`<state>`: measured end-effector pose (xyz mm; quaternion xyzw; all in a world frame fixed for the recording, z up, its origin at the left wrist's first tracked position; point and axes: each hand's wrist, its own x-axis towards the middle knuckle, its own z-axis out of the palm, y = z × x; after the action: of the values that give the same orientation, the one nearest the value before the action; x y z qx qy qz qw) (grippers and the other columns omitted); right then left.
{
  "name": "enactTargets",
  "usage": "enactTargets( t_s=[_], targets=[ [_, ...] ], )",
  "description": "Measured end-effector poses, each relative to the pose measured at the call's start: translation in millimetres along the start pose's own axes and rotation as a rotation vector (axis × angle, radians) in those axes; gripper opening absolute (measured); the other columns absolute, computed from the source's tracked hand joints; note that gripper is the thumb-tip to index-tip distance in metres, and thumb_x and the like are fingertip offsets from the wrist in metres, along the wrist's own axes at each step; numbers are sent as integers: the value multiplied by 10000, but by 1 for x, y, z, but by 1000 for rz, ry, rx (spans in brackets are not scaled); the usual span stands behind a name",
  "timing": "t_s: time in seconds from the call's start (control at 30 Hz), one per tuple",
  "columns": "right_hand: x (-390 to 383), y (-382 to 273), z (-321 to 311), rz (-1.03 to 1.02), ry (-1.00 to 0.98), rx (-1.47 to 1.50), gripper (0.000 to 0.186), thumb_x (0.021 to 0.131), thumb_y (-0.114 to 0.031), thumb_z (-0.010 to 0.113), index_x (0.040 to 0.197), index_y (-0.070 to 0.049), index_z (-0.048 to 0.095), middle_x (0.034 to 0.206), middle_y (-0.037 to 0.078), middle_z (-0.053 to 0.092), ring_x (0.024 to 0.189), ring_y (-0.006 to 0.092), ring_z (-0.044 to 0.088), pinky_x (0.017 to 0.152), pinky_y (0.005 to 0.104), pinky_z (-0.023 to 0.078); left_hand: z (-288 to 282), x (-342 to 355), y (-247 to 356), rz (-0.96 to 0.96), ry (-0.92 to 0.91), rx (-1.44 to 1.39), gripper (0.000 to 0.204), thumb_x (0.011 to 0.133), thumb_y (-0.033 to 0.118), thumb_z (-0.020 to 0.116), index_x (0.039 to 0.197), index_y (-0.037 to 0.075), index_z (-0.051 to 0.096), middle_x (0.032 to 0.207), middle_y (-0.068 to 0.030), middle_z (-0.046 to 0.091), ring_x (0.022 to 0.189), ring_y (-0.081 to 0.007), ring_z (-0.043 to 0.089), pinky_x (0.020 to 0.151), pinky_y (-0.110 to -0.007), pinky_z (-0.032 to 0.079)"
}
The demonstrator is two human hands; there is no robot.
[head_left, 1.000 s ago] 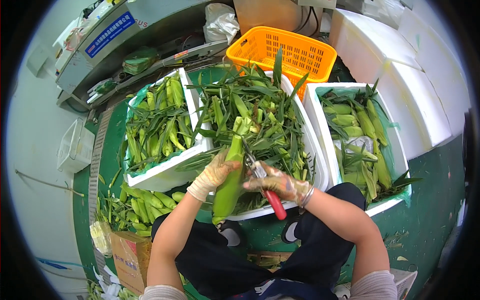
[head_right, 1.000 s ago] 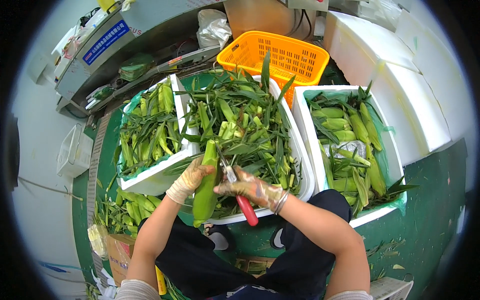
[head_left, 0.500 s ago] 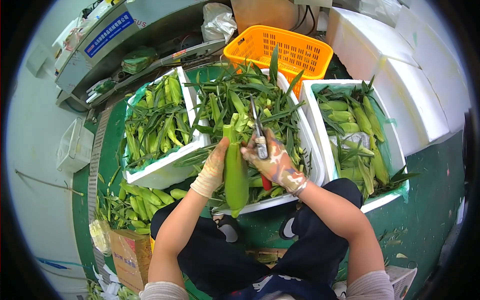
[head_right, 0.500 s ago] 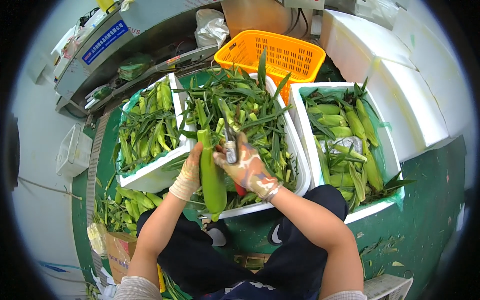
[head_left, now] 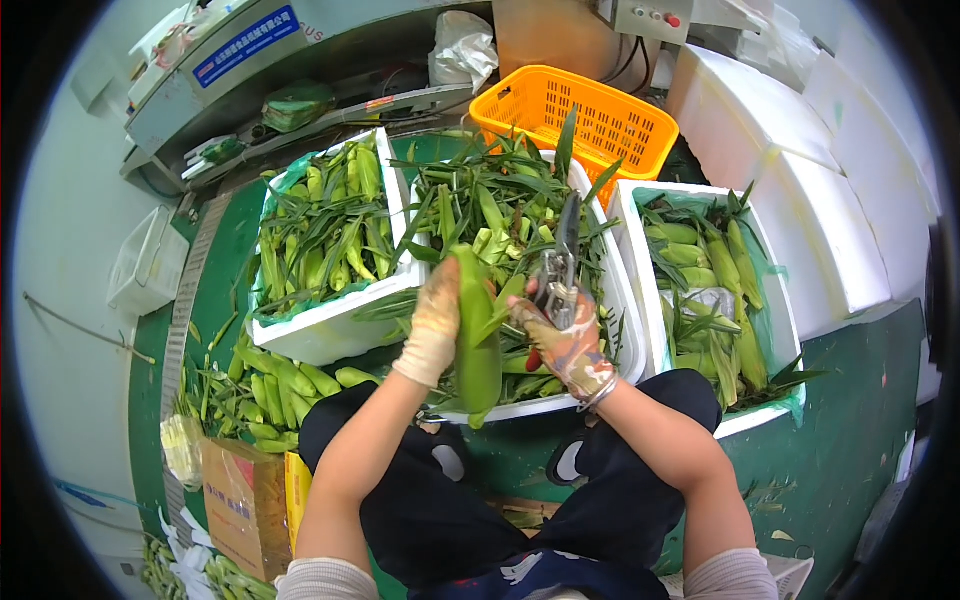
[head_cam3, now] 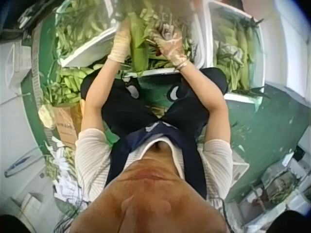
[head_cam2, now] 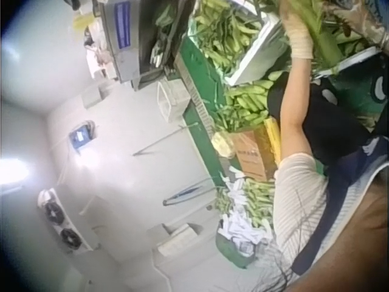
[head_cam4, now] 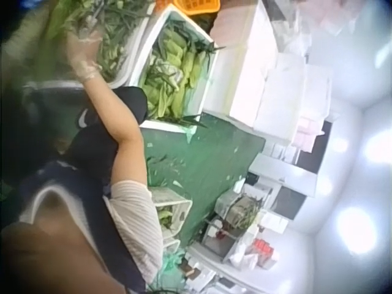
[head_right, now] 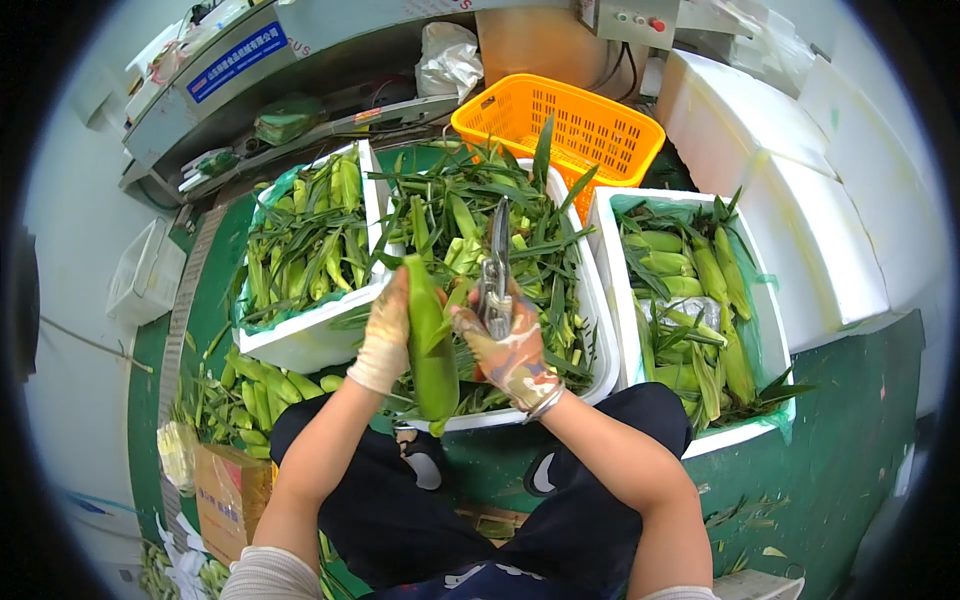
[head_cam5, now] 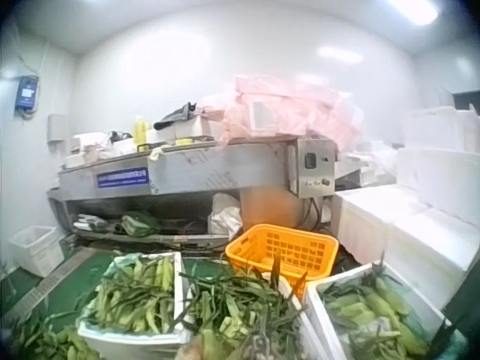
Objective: The person uses shears to trim the ends and husks of corn cobs before placing them into a crate.
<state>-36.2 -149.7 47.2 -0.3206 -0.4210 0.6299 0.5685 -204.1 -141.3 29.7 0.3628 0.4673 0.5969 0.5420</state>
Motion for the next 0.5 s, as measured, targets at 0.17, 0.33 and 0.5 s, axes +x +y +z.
enactTargets(
  t_s=[0.17,0.33,0.5],
  targets=[
    [-1,-12,-10,90,53,-246,260,787,-17,723,970,-51,541,849,5,594,756,85,597,642,225,498,-54,24,34,-61,130,-217,542,895,581,487,951,46,551,760,-98,621,659,-236,608,605,-349,516],
    [7,-27,-10,8,115,-359,237,796,-25,724,938,-105,551,832,7,607,729,113,603,582,231,480,-162,32,71,95,614,-34,526,989,492,299,896,36,543,715,-107,604,656,-240,595,646,-384,518],
    [42,-12,-50,1,230,-259,188,825,-79,692,944,-110,550,819,15,614,613,103,564,480,252,462,-389,-21,108,345,1239,314,492,973,459,366,922,23,589,787,-129,655,695,-265,636,627,-399,531]
  ],
)
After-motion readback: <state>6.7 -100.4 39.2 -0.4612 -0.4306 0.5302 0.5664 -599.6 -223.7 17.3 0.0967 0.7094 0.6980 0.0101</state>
